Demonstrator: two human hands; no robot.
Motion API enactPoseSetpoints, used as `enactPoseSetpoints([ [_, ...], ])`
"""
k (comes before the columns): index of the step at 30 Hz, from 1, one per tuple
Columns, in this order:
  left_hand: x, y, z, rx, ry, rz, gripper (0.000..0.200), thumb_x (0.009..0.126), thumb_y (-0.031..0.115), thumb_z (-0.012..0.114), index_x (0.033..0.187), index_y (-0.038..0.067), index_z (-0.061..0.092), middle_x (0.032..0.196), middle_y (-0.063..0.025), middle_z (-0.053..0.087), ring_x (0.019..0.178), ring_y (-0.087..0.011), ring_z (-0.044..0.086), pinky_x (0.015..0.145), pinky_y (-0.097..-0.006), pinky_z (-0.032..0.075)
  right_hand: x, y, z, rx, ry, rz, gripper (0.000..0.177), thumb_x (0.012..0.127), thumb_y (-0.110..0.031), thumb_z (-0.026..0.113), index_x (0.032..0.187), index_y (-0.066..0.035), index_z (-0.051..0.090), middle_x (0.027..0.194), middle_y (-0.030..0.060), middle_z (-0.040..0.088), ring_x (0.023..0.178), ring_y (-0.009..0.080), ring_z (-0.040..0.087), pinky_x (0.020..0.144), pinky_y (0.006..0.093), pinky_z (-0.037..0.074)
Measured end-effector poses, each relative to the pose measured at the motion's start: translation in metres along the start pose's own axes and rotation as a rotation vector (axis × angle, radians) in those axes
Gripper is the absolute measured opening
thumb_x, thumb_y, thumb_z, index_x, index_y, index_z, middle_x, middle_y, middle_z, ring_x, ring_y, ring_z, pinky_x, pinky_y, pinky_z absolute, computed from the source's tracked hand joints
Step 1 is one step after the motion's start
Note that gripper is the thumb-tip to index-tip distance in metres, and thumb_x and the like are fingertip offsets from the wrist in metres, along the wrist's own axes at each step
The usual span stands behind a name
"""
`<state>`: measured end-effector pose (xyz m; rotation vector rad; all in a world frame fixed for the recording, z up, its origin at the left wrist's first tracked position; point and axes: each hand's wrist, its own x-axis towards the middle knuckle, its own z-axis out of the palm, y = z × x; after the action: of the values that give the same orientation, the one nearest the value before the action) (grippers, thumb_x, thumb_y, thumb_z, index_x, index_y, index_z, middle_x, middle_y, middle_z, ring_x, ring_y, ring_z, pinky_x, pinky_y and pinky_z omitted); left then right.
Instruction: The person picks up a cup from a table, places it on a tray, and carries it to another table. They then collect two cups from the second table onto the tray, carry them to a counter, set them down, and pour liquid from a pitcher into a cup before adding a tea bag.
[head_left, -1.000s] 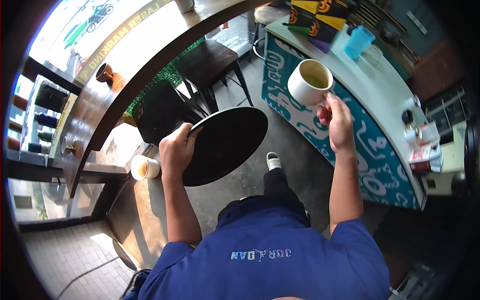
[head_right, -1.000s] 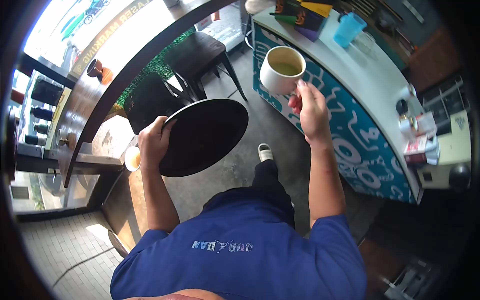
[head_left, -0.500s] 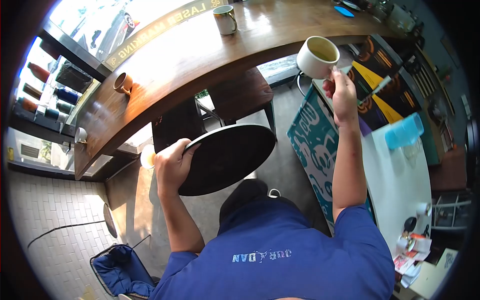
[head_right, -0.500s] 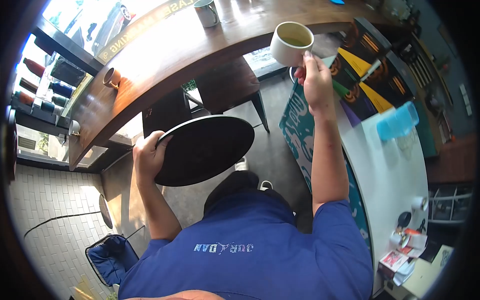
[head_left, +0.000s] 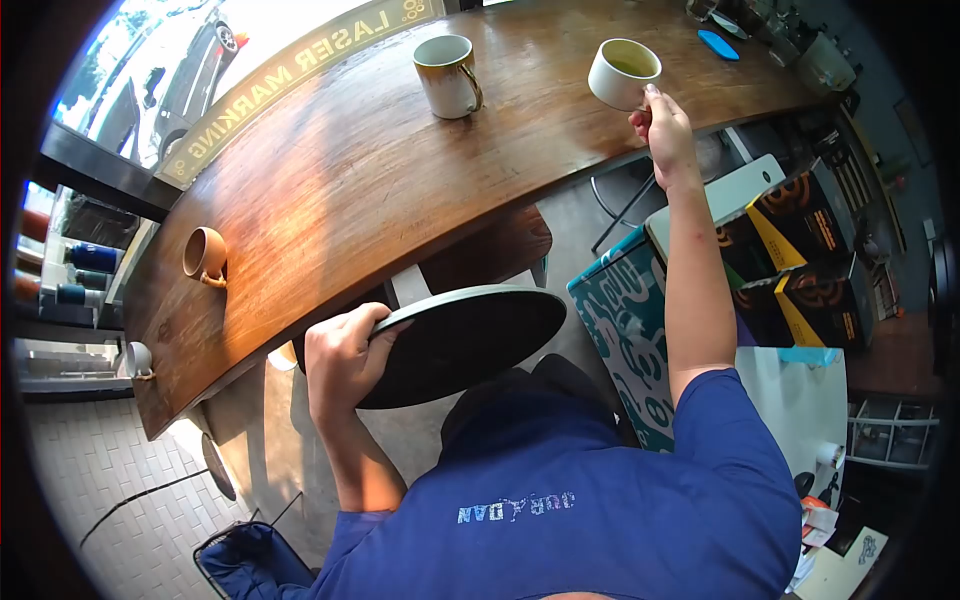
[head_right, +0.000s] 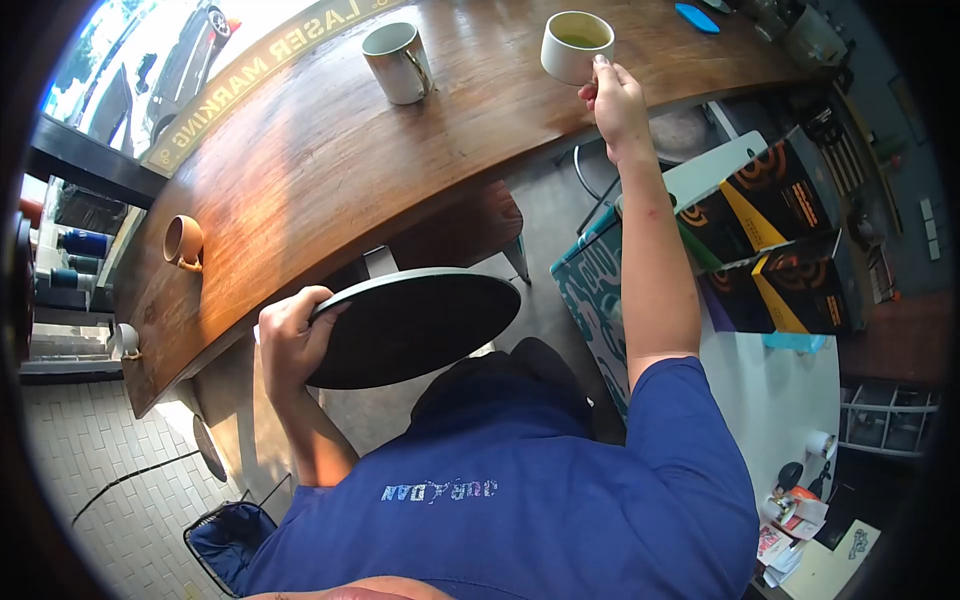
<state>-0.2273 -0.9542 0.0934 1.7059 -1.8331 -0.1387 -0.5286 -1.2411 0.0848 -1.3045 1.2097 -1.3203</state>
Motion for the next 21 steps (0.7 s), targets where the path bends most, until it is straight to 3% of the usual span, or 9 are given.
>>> enactPoseSetpoints([
  [2,0.013,0.001,0.000,0.014,-0.020,0.013,0.014,0.072,0.012,0.070,0.077,0.003,0.062,0.062,-0.0128,0.058,0.056,-0.0269,0.059,0.052,-0.0313,0.044,0.020,-0.003,0.003,0.019,-0.008,-0.003,0.029,0.094,-0.029,0.046,0.088,-0.003,0.057,0.070,0.0009,0.053,0.064,0.0078,0.050,0.058,0.0221,0.040],
  [4,0.019,0.002,0.005,0.010,-0.029,-0.002,0.014,0.072,0.013,0.071,0.077,0.003,0.062,0.062,-0.0128,0.058,0.056,-0.0269,0.059,0.052,-0.0313,0.044,0.034,0.007,0.004,0.014,-0.002,0.013,0.024,0.095,-0.029,0.047,0.082,-0.011,0.055,0.067,-0.0007,0.055,0.057,0.0041,0.045,0.053,0.0193,0.036],
  [7,0.025,0.012,0.008,0.013,-0.032,-0.030,0.015,0.071,0.012,0.072,0.076,0.003,0.062,0.062,-0.0128,0.058,0.056,-0.0268,0.060,0.052,-0.0314,0.044,0.052,0.013,0.002,0.032,-0.029,0.034,0.029,0.094,-0.030,0.046,0.087,-0.004,0.057,0.070,0.0011,0.053,0.064,0.0076,0.050,0.058,0.0225,0.040],
  [19,0.041,0.039,0.017,0.067,0.045,-0.094,0.015,0.071,0.012,0.073,0.076,0.003,0.062,0.061,-0.0125,0.059,0.055,-0.0260,0.059,0.050,-0.0306,0.043,0.093,0.025,-0.008,-0.016,-0.067,0.060,0.030,0.095,-0.029,0.044,0.087,-0.003,0.056,0.074,0.0028,0.055,0.064,0.0086,0.052,0.059,0.0233,0.041],
  [21,0.041,0.040,0.021,0.094,0.076,-0.072,0.017,0.070,0.017,0.074,0.074,0.006,0.060,0.061,-0.0096,0.058,0.053,-0.0247,0.057,0.048,-0.0324,0.042,0.099,0.027,-0.011,-0.010,-0.086,0.064,0.029,0.095,-0.029,0.044,0.087,-0.003,0.056,0.074,0.0028,0.055,0.065,0.0088,0.052,0.059,0.0234,0.041],
])
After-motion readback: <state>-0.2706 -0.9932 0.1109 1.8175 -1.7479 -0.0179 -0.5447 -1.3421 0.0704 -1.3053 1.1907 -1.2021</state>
